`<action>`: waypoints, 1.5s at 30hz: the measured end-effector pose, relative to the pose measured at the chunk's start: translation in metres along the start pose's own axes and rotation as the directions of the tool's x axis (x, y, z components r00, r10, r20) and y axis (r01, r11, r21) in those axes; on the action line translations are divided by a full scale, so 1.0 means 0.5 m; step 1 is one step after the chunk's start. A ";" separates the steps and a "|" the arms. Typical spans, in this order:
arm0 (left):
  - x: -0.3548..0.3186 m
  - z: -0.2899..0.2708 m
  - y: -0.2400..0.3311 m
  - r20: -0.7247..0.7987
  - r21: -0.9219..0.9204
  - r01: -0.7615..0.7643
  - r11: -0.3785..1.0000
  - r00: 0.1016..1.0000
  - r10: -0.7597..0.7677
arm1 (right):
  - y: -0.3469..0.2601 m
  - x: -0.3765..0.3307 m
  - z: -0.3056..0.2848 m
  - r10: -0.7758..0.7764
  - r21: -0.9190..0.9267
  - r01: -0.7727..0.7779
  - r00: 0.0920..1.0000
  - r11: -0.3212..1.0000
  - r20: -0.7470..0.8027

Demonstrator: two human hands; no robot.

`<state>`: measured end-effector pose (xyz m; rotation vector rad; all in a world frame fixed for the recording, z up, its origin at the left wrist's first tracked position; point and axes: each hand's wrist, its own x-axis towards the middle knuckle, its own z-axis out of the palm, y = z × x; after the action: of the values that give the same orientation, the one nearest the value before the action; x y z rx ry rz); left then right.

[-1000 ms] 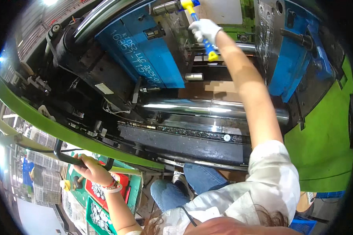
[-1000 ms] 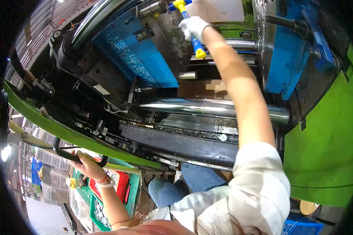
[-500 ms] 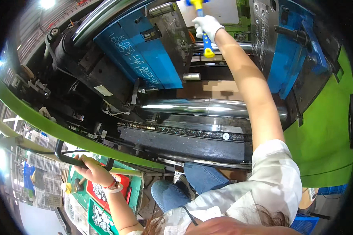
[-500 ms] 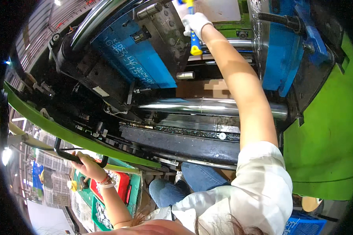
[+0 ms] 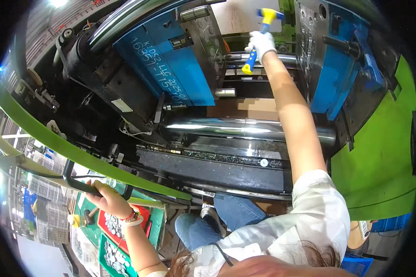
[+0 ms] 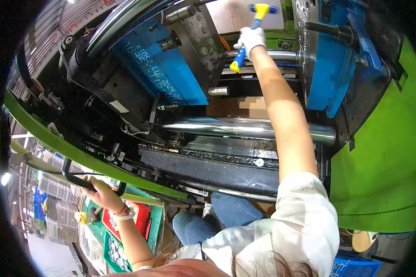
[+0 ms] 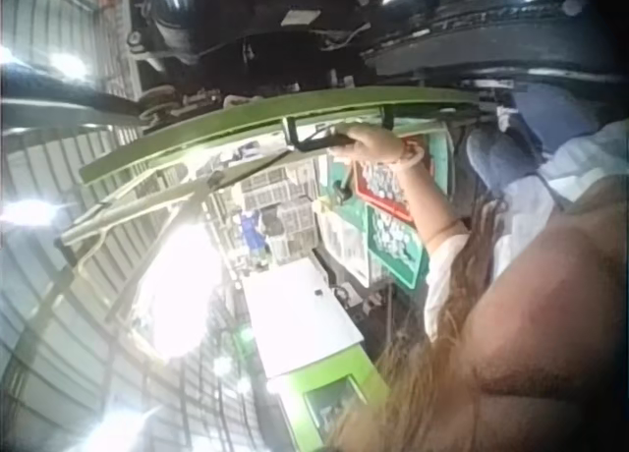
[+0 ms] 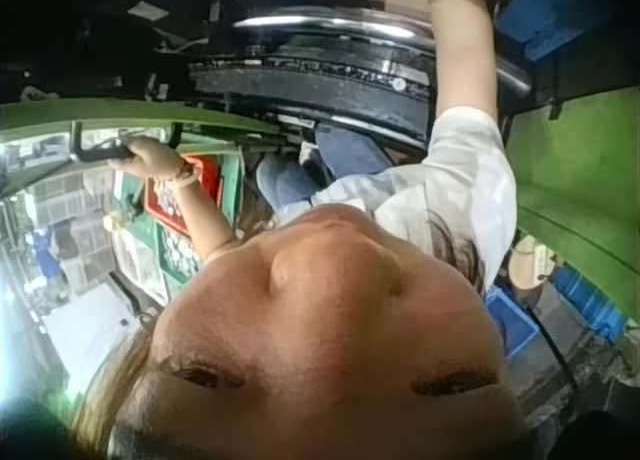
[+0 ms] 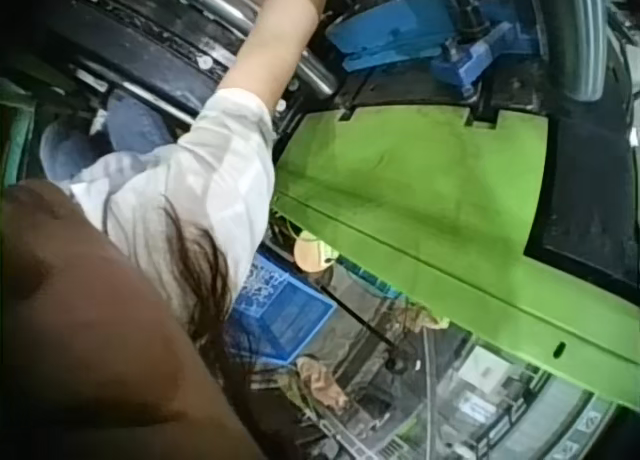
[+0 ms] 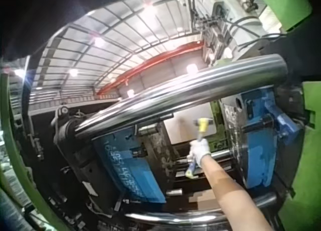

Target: Inspecting manufactured parts from an injection molding machine and sorting them into color-coded bins.

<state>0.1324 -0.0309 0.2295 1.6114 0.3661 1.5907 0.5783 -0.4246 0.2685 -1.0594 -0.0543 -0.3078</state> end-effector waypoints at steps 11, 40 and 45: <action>0.001 0.002 0.003 -0.020 -0.007 -0.055 0.998 0.998 0.054 | 0.085 -0.111 0.074 0.342 -0.078 -0.337 0.869 0.938 0.358; 0.004 0.001 0.000 0.001 0.018 -0.083 0.996 0.997 0.083 | 0.038 -0.071 0.036 0.174 0.068 -0.197 0.951 0.978 0.254; 0.005 0.001 -0.006 -0.024 0.038 -0.131 0.991 0.991 0.132 | 0.040 -0.089 0.095 -0.016 0.322 0.076 0.982 0.944 -0.186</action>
<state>0.1344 -0.0275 0.2291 1.6730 0.3096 1.7147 0.5463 -0.3648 0.2662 -0.6965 0.0328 -0.4210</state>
